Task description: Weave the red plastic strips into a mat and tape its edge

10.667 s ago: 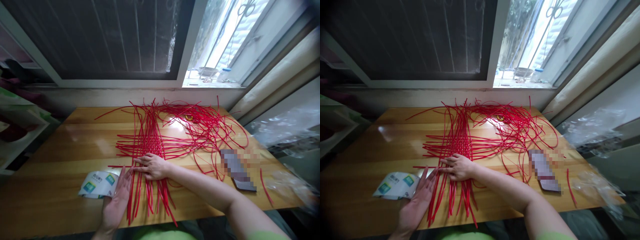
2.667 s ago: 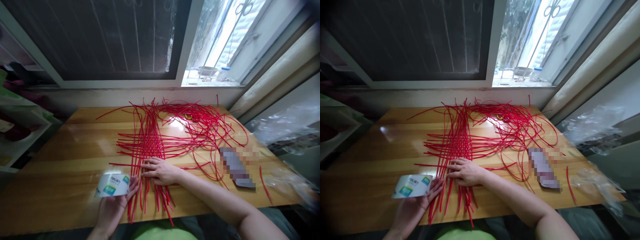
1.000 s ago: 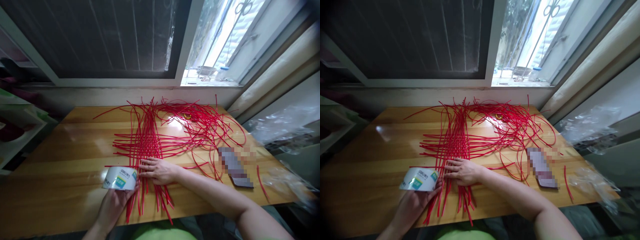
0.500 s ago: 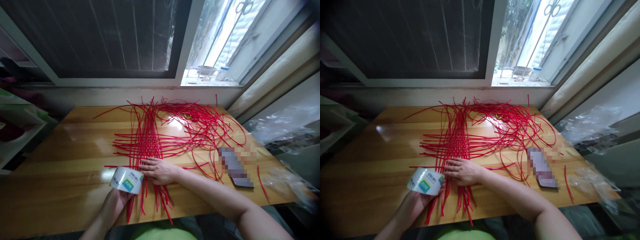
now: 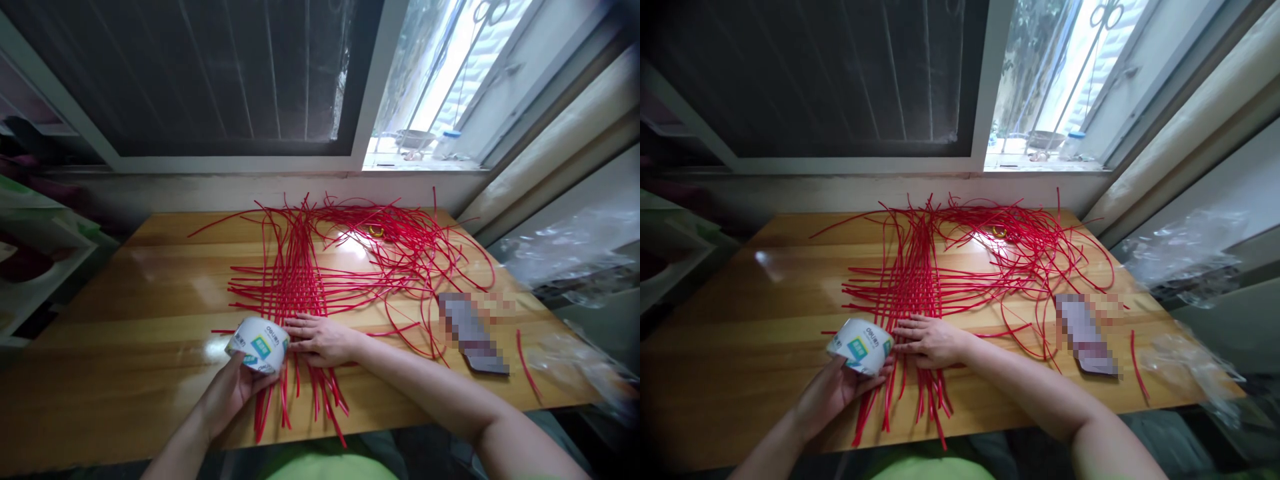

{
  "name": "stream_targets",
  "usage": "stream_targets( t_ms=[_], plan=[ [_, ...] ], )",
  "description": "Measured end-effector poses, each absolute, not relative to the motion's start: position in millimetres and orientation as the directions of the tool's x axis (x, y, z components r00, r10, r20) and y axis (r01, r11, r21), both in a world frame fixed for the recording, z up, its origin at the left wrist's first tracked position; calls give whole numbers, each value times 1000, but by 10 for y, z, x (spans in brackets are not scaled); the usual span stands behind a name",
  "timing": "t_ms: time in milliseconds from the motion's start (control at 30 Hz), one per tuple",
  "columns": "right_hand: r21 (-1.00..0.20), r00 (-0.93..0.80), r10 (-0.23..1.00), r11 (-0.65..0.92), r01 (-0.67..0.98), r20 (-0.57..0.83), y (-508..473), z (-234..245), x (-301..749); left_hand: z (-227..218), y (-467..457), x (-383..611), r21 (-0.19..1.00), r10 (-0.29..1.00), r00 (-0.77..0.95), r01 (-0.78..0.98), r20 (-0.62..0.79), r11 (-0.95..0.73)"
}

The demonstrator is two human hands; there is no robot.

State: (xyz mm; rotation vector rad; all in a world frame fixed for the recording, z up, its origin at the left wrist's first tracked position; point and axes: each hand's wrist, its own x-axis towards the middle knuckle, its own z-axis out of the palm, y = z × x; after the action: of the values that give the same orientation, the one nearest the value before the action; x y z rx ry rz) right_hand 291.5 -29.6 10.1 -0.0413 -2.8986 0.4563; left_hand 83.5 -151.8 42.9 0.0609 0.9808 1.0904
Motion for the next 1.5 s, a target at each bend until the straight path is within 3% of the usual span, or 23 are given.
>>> stream_targets(
  t_ms=[367, 700, 900, 1233, 1367, 1500],
  plan=[
    [-310, -969, 49, 950, -29, 241, -287, 121, 2903, 515, -1468, 957, 670, 797, 31, -523, -603, 527],
    [-392, -961, 97, 920, -12, 258, -310, 159, 2904, 325, -1317, 1041, 711, 765, 6, -363, -645, 602],
    [-480, -948, 206, 875, 66, 244, -290, 260, 3019, 308, -1390, 1017, 690, 789, 19, -474, -614, 547],
    [-424, -960, 168, 904, 59, 224, -396, 153, 3105, 398, -1518, 1002, 529, 795, 25, -733, -606, 427],
    [-453, -947, 219, 887, 92, 236, -417, 211, 3091, 390, -1588, 1072, 544, 805, -61, -766, -591, 342],
    [-421, -951, 184, 904, 65, 247, -411, 206, 3085, 249, -1641, 1087, 544, 786, -125, -786, -605, 294]
  ],
)
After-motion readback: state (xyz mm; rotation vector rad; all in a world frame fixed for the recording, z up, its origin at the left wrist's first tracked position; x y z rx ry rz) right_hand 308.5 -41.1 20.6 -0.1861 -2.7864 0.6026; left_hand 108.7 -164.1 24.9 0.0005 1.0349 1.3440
